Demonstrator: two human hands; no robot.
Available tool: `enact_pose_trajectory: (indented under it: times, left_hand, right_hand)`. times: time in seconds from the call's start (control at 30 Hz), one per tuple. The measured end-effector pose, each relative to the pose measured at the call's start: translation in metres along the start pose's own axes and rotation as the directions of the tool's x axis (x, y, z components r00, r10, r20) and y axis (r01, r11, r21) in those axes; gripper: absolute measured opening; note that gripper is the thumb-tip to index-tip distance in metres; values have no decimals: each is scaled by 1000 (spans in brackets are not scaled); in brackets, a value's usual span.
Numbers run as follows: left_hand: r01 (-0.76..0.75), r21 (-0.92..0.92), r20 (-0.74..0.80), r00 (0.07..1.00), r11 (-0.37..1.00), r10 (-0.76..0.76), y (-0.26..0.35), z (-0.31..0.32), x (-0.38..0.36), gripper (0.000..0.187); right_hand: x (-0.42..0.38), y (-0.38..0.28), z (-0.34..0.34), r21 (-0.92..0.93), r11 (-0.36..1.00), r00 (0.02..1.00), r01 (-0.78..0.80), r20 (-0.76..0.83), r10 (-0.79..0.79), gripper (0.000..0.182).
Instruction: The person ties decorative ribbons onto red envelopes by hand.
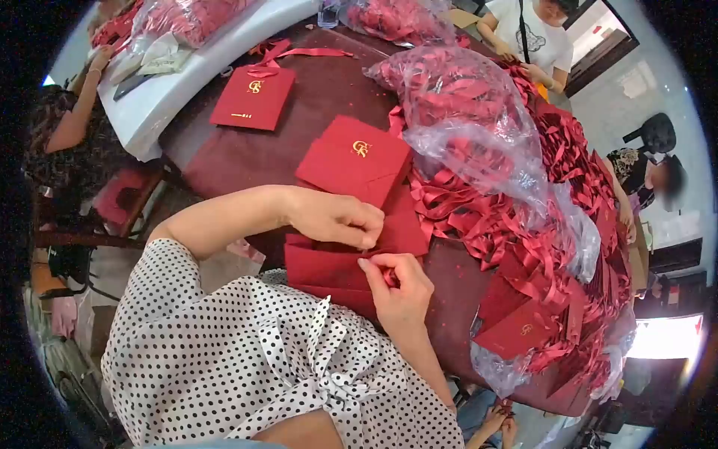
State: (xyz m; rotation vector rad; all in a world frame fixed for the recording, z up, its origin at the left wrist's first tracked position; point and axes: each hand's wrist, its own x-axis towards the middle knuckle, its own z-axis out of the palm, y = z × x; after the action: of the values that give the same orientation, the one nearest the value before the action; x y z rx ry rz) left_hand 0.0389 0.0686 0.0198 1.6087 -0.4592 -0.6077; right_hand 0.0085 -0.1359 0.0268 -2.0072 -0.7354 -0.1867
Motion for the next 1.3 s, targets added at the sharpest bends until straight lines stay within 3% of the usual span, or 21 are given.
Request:
enact_pose_trajectory:
  times: [0.07, 0.13, 0.2, 0.33, 0.43, 0.53, 0.6, 0.73, 0.83, 0.9, 1.0, 1.07, 1.17, 1.2, 1.27, 1.3]
  left_hand:
    - [-208, 139, 100, 976, 968, 195, 2, -2, -1, 17]
    - [-218, 171, 166, 968, 961, 191, 9, -6, -3, 16]
    - [-335, 389, 145, 942, 858, 302, 6, -4, -3, 12]
    - [-305, 426, 103, 952, 852, 289, 2, 1, -6, 9]
    - [-242, 344, 53, 970, 907, 238, 4, 3, -9, 6]
    - [-383, 291, -2, 916, 876, 401, -10, -1, -1, 9]
    - [-274, 188, 36, 961, 943, 273, -7, -5, -1, 9]
    - [-409, 559, 147, 905, 721, 400, 6, -6, -5, 6]
    - [-319, 657, 21, 914, 683, 406, 11, 0, -9, 9]
    - [-307, 646, -25, 907, 699, 421, 18, 7, -12, 9]
    - [-269, 605, -80, 916, 750, 394, 22, 12, -14, 5]
    - [-324, 746, 23, 885, 581, 464, 25, 13, -14, 12]
    - [-381, 673, 125, 903, 634, 410, 33, 4, -15, 12]
    - [-284, 627, 107, 954, 726, 281, 33, 0, -15, 10]
    - [-237, 577, 81, 969, 782, 234, 27, 6, -14, 9]
    - [-188, 521, 57, 981, 833, 186, 25, 7, -13, 9]
  right_hand:
    - [-1, 3, -3, 17, 1000, 1000, -2, 29, 1, 14]
    - [-1, 4, -4, 14, 1000, 1000, -18, 11, 18, 13]
    - [-3, 8, -4, 28, 999, 1000, -26, 17, 26, 12]
    - [-5, -2, -8, -37, 999, 997, -4, 77, 7, 13]
    - [-5, 0, -11, -91, 995, 994, 47, 102, -38, 14]
    - [2, 3, -9, -68, 994, 994, 86, 79, -80, 13]
    - [3, 5, -10, 13, 998, 992, 56, 111, -57, 11]
    - [-4, 12, -3, 101, 991, 990, -83, 121, 71, 12]
    - [-4, 9, -4, 41, 997, 990, -61, 132, 55, 13]
    - [-3, 5, -4, -65, 998, 994, 25, 112, -18, 14]
    - [-6, 5, -4, -51, 998, 991, 48, 124, -41, 16]
    - [-7, 7, -2, -31, 998, 990, 58, 131, -53, 17]
    - [-7, 8, 0, -11, 977, 969, 213, 131, -209, 20]
    - [-7, 9, 1, -10, 978, 969, 210, 134, -207, 20]
    - [-6, 13, 0, -11, 963, 963, 269, -3, -269, 15]
    - [-10, 13, 0, 14, 977, 977, 211, 1, -211, 15]
